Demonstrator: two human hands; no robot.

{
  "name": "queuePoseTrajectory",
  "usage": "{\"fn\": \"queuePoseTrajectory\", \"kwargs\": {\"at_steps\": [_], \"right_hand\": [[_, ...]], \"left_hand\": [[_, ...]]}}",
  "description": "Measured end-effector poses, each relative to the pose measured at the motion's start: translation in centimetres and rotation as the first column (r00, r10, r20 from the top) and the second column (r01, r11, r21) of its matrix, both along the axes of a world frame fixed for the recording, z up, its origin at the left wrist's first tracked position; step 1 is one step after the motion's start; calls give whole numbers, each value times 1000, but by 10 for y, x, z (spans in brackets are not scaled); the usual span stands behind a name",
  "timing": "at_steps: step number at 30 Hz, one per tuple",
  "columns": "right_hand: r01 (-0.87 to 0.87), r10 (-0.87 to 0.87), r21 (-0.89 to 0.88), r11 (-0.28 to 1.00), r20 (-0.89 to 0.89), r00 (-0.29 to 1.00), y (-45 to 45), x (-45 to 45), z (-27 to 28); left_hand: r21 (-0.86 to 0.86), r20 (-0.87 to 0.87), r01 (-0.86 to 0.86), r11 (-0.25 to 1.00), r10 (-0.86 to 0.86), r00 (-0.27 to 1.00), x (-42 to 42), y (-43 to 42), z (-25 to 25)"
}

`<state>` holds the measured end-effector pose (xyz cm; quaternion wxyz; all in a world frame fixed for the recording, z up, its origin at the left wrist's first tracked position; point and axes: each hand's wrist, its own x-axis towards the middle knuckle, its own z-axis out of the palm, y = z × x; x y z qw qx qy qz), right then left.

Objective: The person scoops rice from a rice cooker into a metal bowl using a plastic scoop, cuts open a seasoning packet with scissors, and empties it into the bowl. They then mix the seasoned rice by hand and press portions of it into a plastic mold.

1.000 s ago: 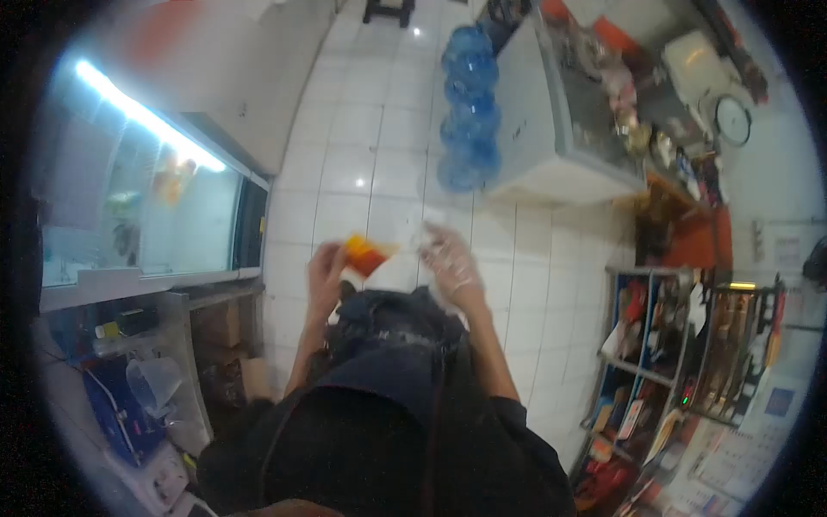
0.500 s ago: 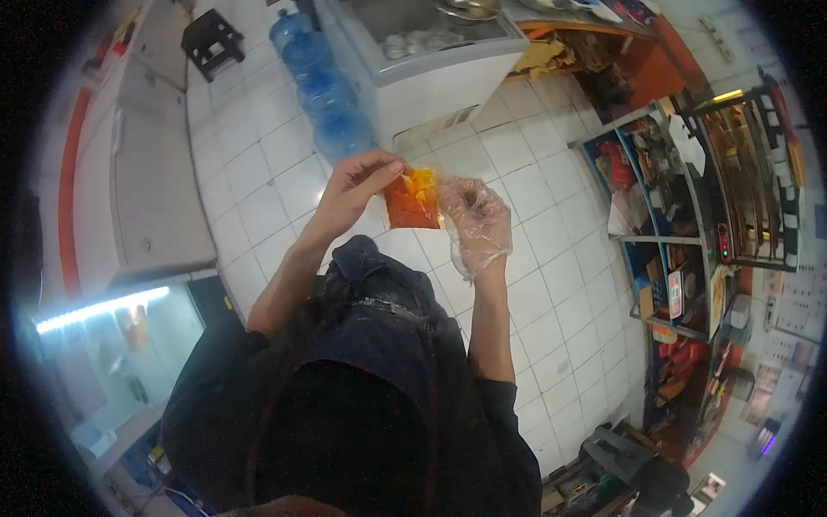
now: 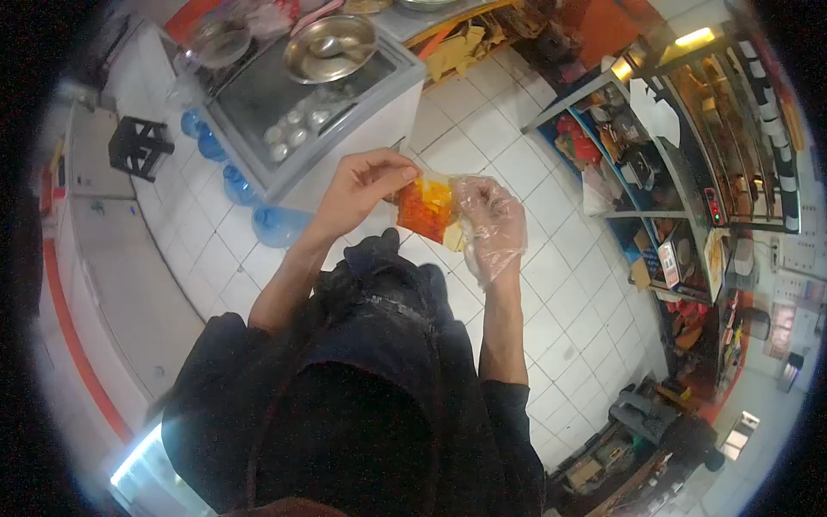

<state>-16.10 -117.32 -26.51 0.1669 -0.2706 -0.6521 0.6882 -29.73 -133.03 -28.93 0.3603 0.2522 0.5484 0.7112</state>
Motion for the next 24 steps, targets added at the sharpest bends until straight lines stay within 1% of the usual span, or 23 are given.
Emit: {"fn": "queuePoseTrajectory", "kwargs": {"at_steps": [2, 3, 5, 6, 8, 9, 11, 12, 14, 15, 17, 18, 20, 21, 23, 24], "right_hand": [[64, -63, -122, 991, 9, 998, 27, -23, 8], [78, -78, -126, 989, 6, 997, 44, -39, 8], [40, -37, 72, 997, -44, 998, 74, -64, 9], [45, -42, 69, 997, -42, 998, 88, -77, 10], [-55, 51, 160, 986, 29, 998, 118, -105, 11], [-58, 54, 158, 986, 29, 998, 136, -118, 6], [-45, 45, -42, 998, 19, 999, 178, -144, -8], [-51, 52, -47, 998, 23, 998, 193, -158, -9], [-6, 15, -139, 990, 69, 997, 227, -191, -6], [-19, 28, -139, 990, 66, 997, 243, -209, -4], [5, -13, -241, 970, -29, 999, 275, -241, 0], [-13, 7, -239, 971, -30, 1000, 293, -258, 4], [-44, 43, -118, 992, -3, 999, 322, -290, 8], [-58, 61, -129, 990, 19, 998, 331, -301, 7], [-55, 45, -288, 956, -40, 998, 355, -333, 6], [-70, 61, -284, 956, -40, 997, 367, -350, 4]], "left_hand": [[10, 80, 8, 1000, -9, 997, -26, 33, 9], [6, 77, 23, 1000, -23, 997, -44, 51, 11], [-7, -5, 63, 998, -63, 998, -71, 83, 11], [-9, -3, 69, 998, -69, 998, -85, 99, 11], [-8, -22, 132, 991, -132, 991, -112, 130, 12], [-10, -21, 129, 992, -129, 991, -124, 146, 14], [-83, 80, 117, 990, -110, 991, -152, 180, 16], [-88, 84, 111, 990, -104, 991, -165, 195, 14], [-51, 189, 132, 990, -120, 975, -196, 228, 12], [-51, 185, 119, 992, -108, 977, -211, 244, 14], [43, 211, 50, 998, -58, 976, -235, 276, 18], [45, 211, 31, 999, -40, 977, -248, 290, 18], [-8, 122, -39, 999, 39, 992, -272, 311, 16], [-19, 144, -56, 998, 58, 988, -279, 320, 14], [-2, 146, -87, 996, 87, 985, -306, 341, 11], [22, 190, -89, 996, 83, 978, -318, 351, 5]]}}
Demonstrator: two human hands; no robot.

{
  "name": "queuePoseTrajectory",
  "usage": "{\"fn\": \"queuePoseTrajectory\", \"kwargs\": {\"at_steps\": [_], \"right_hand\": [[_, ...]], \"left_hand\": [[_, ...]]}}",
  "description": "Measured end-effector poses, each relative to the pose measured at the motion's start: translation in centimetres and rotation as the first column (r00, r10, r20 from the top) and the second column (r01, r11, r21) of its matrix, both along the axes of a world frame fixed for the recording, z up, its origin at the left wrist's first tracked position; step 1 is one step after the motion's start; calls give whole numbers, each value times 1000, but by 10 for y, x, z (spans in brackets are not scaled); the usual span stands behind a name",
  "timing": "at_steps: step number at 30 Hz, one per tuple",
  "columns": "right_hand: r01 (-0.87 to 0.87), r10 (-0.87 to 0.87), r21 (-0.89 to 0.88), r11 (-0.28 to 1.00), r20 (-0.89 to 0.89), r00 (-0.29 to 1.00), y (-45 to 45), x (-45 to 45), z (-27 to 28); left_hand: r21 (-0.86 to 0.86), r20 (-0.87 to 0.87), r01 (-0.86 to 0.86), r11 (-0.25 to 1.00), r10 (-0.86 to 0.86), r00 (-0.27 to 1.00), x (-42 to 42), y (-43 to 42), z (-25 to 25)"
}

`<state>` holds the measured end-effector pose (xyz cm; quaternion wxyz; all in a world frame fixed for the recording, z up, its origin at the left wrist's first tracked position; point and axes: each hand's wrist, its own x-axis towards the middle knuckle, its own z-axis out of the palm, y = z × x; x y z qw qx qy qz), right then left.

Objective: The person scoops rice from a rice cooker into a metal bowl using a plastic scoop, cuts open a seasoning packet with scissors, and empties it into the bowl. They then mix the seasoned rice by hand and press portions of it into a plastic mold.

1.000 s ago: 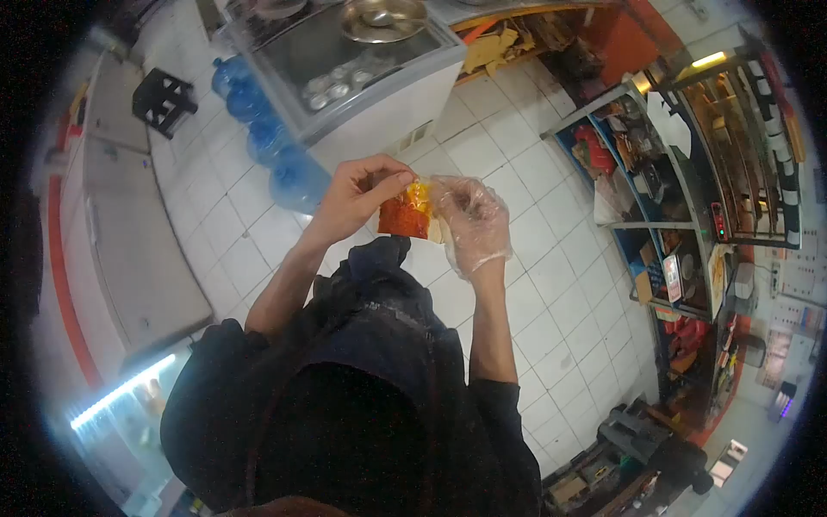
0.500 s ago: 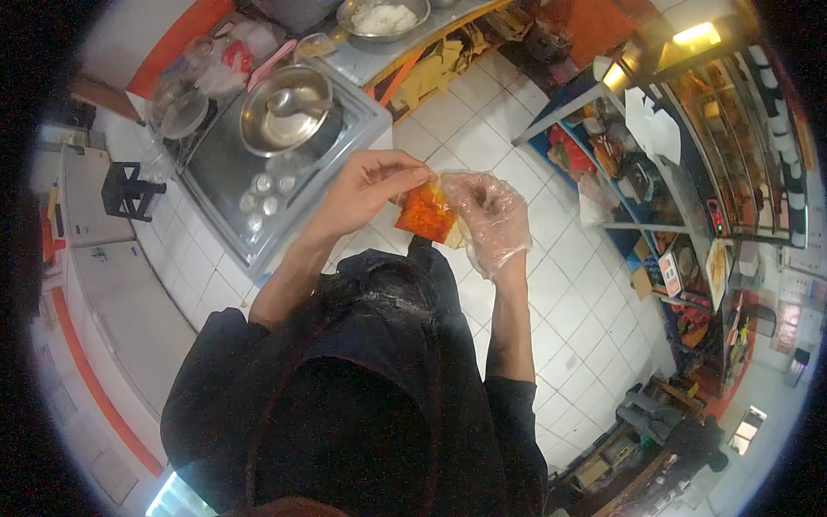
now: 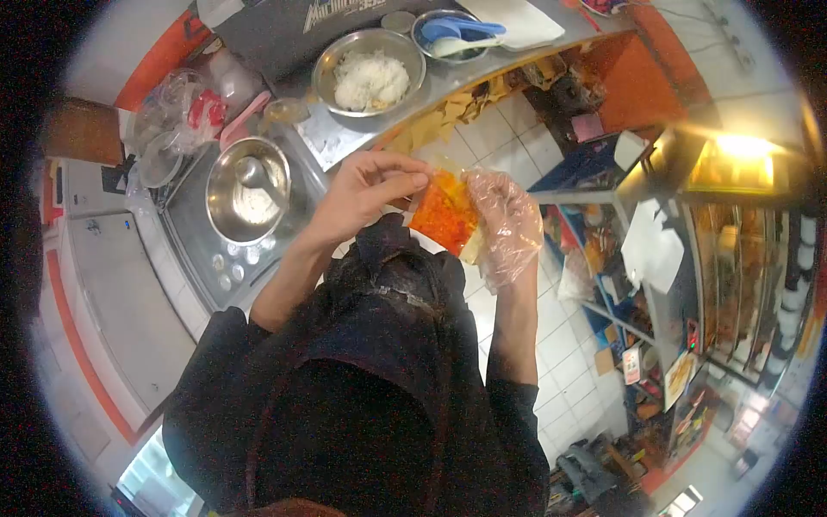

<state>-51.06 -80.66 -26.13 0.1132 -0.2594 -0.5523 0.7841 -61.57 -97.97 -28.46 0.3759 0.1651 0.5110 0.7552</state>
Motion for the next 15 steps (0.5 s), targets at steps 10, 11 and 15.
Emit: {"fn": "queuePoseTrajectory", "kwargs": {"at_steps": [10, 11, 15], "right_hand": [[-433, 393, 758, 487, 253, 884, 83, -131, -21], [-432, 404, 783, 447, 254, 879, 87, -141, -24], [-245, 474, 928, 283, 87, 876, 95, -177, -40]], "left_hand": [[-356, -521, -85, 931, -122, 845, -112, 66, -19], [-392, -599, -104, 914, -168, 783, -122, 70, -21], [-460, -625, -169, 872, -183, 759, -143, 82, -19]]}}
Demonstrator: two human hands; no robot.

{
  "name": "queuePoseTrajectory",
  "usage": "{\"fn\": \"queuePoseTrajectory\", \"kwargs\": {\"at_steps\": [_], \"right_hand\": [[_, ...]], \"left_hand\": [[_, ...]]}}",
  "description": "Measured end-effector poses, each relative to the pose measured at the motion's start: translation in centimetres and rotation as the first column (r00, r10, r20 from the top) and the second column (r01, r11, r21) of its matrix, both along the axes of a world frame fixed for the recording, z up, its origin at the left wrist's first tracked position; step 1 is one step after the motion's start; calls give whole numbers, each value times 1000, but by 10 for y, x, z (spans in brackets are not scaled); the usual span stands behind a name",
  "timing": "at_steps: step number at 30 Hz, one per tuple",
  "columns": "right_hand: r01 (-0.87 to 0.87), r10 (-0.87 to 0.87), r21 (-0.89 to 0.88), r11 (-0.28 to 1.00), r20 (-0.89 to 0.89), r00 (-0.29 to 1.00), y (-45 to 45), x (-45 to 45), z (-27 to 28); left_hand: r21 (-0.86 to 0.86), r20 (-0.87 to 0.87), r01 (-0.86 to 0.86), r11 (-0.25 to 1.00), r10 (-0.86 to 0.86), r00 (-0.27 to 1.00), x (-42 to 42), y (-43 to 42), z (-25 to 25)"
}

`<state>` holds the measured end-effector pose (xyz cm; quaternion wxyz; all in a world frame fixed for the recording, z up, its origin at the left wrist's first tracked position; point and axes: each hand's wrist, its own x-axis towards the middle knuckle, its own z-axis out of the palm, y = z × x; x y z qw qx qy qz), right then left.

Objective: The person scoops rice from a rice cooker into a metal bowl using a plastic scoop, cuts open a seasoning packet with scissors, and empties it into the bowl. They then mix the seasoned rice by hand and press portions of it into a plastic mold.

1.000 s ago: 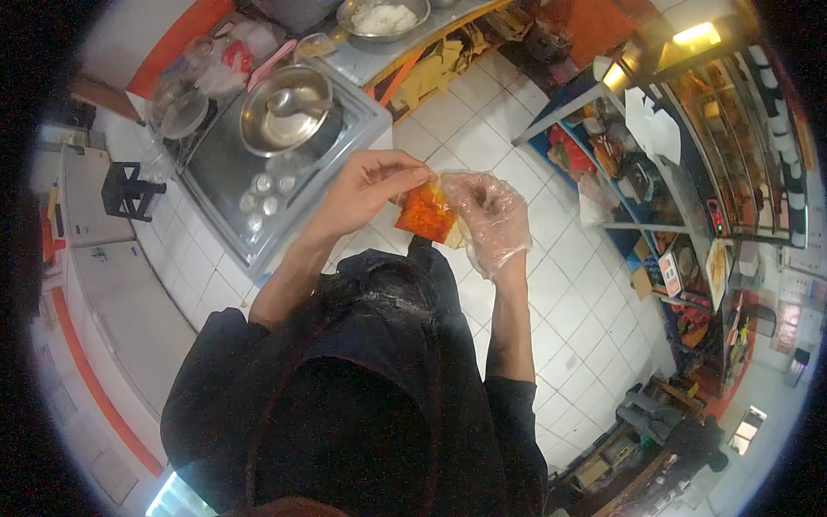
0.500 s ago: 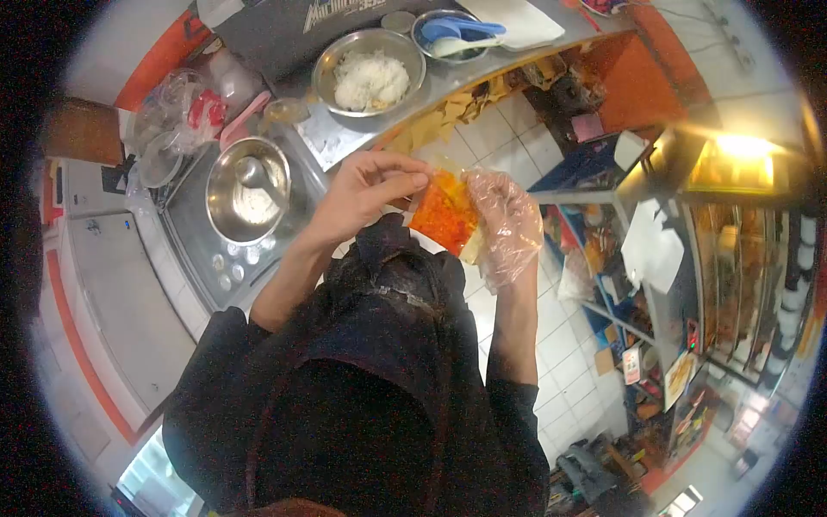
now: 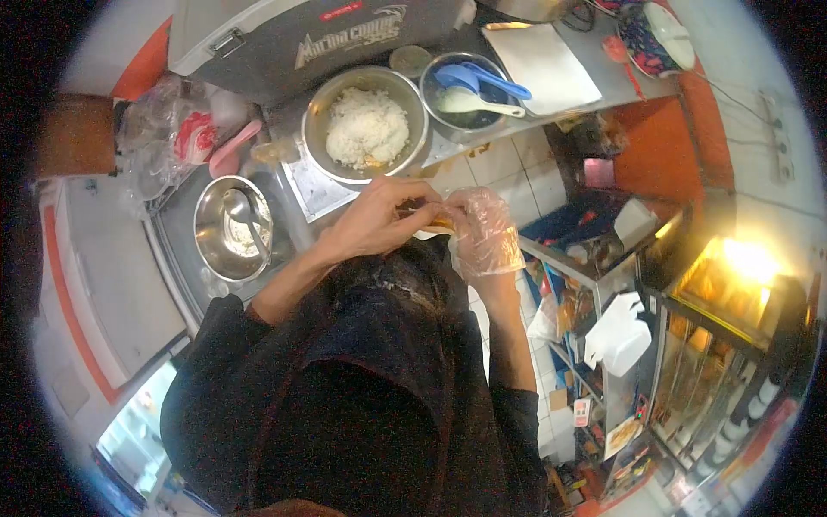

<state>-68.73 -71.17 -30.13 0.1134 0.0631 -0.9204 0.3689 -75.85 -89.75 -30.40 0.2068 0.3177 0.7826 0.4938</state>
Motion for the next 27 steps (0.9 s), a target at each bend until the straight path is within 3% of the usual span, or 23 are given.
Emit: {"fn": "queuePoseTrajectory", "kwargs": {"at_steps": [2, 3, 5, 7, 8, 9, 10, 12, 13, 15, 16, 18, 19, 20, 22, 24, 25, 27], "right_hand": [[-142, 156, 136, 981, -101, 983, 9, -11, -5], [-43, 41, -43, 998, -46, 998, 7, -15, -6], [-57, 56, -20, 998, -55, 997, 12, -21, -3], [-69, 68, -6, 998, -66, 996, 19, -27, -9], [-114, 109, -70, 991, -68, 992, 25, -27, -16], [-153, 144, -129, 980, -79, 986, 32, -27, -20], [-111, 101, -118, 987, -83, 991, 38, -27, -17], [50, -9, -287, 957, 142, 990, 49, -17, -3], [105, -64, -278, 955, 151, 986, 50, -11, 4], [413, -253, -596, 689, 336, 907, 56, -4, 13], [425, -262, -592, 685, 345, 902, 65, 3, 9], [398, 48, -734, 550, 504, 863, 73, 8, -4], [374, 94, -742, 556, 504, 859, 73, 7, -1], [387, 50, -658, 647, 543, 839, 74, 6, 7], [325, 66, -555, 766, 571, 818, 68, 2, 6], [197, 198, -554, 809, 573, 795, 51, 6, -3], [196, 249, -585, 787, 592, 766, 41, 12, -9], [135, 346, -621, 772, 590, 730, 15, 19, -20]], "left_hand": [[166, 184, -158, 973, 127, 975, -1, 9, -7], [176, 182, -142, 974, 110, 977, -1, 15, -10], [202, 432, -303, 931, 193, 881, 3, 21, -19], [213, 535, -354, 911, 194, 822, 6, 26, -29], [201, 631, -426, 882, 216, 745, 8, 29, -32], [210, 630, -393, 895, 183, 754, 12, 36, -34], [230, 660, -488, 842, 234, 714, 15, 45, -34], [227, 696, -596, 770, 300, 652, 20, 61, -43], [207, 701, -628, 751, 334, 630, 20, 67, -47], [312, 740, -653, 690, 254, 622, 16, 81, -44], [335, 785, -697, 634, 221, 579, 17, 86, -41], [332, 819, -739, 587, 210, 535, 23, 94, -36], [334, 844, -783, 525, 203, 497, 26, 92, -33], [324, 838, -818, 475, 256, 481, 31, 90, -30], [193, 680, -782, 592, 494, 542, 48, 76, -21], [159, 722, -777, 610, 465, 512, 69, 56, -10], [157, 712, -823, 546, 515, 478, 84, 44, -8], [125, 816, -862, 491, 444, 371, 112, 18, -8]]}}
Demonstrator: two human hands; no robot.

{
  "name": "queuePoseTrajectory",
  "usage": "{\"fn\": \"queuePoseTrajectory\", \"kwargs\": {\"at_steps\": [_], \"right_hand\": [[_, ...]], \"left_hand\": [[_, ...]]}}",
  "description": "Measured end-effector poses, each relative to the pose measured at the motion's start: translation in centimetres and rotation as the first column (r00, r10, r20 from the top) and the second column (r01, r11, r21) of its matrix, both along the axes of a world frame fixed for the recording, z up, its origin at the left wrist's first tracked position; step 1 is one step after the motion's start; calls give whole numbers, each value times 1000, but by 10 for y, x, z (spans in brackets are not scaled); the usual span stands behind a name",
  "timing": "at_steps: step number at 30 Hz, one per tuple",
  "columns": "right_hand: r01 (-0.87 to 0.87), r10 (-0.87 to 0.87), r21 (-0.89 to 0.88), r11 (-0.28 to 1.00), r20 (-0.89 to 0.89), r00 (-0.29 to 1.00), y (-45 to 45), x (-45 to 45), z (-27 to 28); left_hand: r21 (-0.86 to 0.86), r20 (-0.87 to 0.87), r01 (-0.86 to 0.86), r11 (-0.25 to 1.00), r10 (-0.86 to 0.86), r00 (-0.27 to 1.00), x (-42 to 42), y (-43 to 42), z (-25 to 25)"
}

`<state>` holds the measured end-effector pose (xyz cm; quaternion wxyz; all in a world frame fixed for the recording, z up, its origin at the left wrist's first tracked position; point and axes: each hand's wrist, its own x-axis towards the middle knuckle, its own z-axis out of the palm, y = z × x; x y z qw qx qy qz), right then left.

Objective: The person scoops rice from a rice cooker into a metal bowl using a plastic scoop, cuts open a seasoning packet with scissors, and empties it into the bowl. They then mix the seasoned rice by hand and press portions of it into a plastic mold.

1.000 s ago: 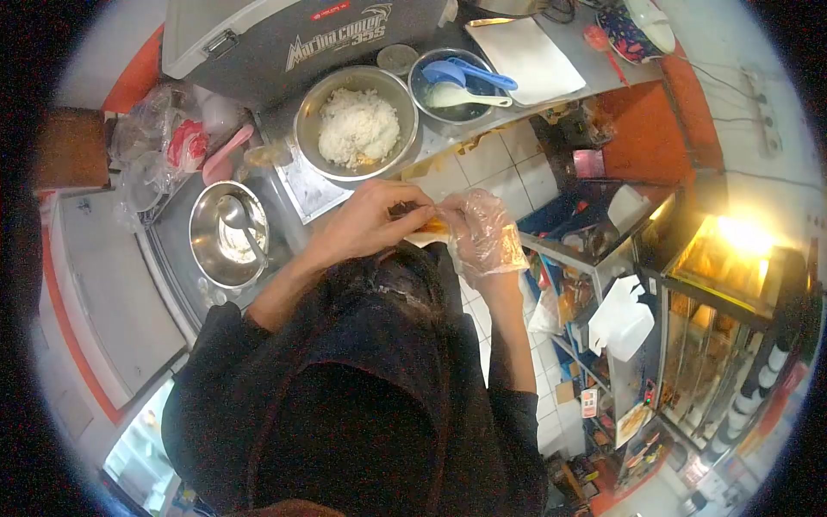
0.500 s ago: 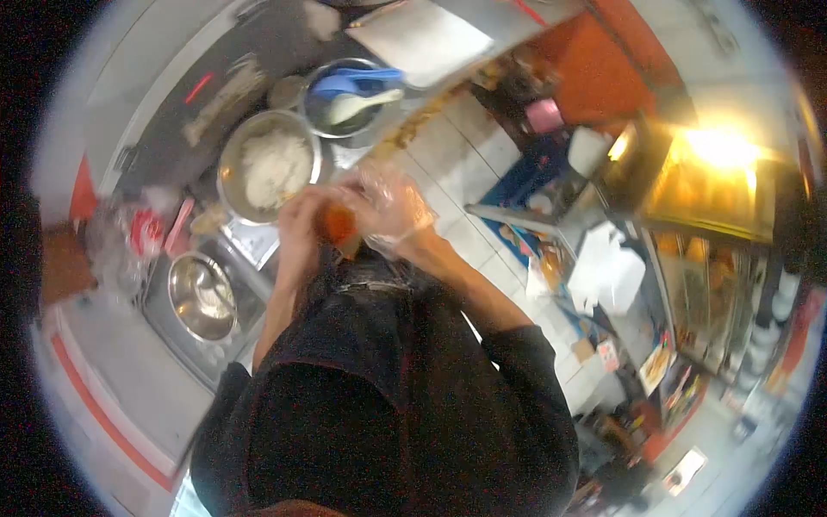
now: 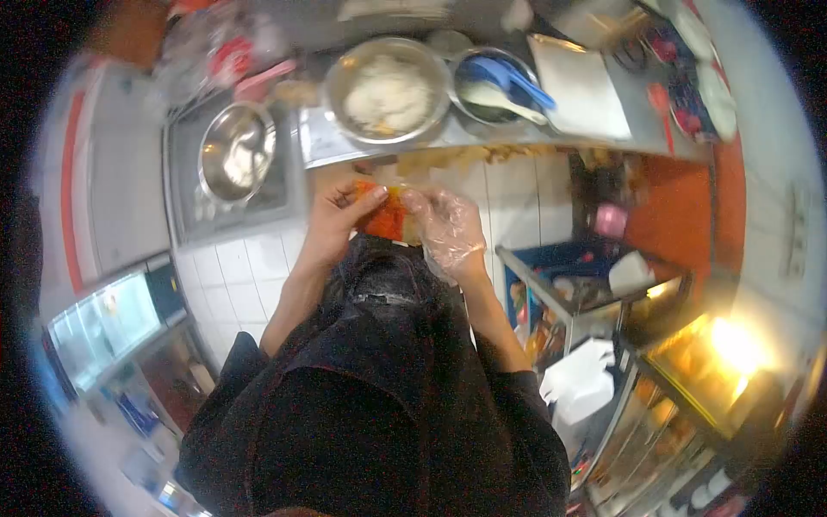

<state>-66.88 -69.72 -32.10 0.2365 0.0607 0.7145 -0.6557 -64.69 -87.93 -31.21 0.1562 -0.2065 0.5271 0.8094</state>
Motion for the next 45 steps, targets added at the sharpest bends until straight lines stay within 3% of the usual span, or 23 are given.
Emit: {"fn": "queuePoseTrajectory", "kwargs": {"at_steps": [4, 6, 8, 11, 12, 13, 18, 24, 28, 33, 37, 39, 41, 43, 45], "right_hand": [[-149, 149, -122, 981, -3, 989, -82, 35, 2], [-219, 222, -168, 961, -2, 975, -130, 56, 1], [-457, 456, -91, 885, -36, 889, -178, 84, -11], [-478, 502, -259, 839, 32, 864, -261, 139, -25], [-562, 558, -107, 820, -69, 827, -288, 155, -19], [-609, 604, -119, 784, -74, 793, -312, 173, -15], [-559, 567, -210, 802, -29, 823, -433, 226, -15], [-622, 631, -211, 754, -28, 775, -586, 235, -27], [-675, 693, -219, 705, 8, 721, -709, 228, -27], [-556, 653, -420, 717, 125, 747, -870, 222, -8], [-590, 696, -421, 689, 159, 700, -982, 196, 2], [-759, 764, -217, 614, -77, 640, -1030, 182, -5], [-728, 728, -203, 655, -90, 680, -1080, 166, -9], [-688, 683, -187, 701, -98, 723, -1116, 150, -11], [-586, 597, -222, 779, -22, 802, -1157, 126, -11]], "left_hand": [[54, -111, -283, 958, 287, 951, 70, -65, -18], [56, -126, -516, 855, 519, 846, 111, -107, -20], [46, -160, -590, 806, 589, 792, 160, -153, -23], [-13, -177, -665, 747, 653, 737, 242, -222, -19], [-48, -164, -650, 759, 636, 754, 265, -244, -14], [-88, -150, -631, 771, 616, 774, 288, -267, -9], [-13, -204, -745, 667, 727, 655, 340, -368, -22], [61, -184, -832, 551, 826, 533, 356, -511, -31], [47, -152, -838, 543, 833, 531, 366, -628, -38], [-22, -184, -905, 425, 888, 422, 372, -773, -6], [70, -193, -933, 354, 922, 336, 348, -886, -5], [96, -200, -919, 382, 912, 358, 327, -941, -10], [124, -200, -898, 423, 897, 395, 307, -998, -18], [135, -232, -828, 545, 829, 508, 284, -1051, -26], [98, -220, -787, 609, 784, 580, 255, -1103, -15]]}}
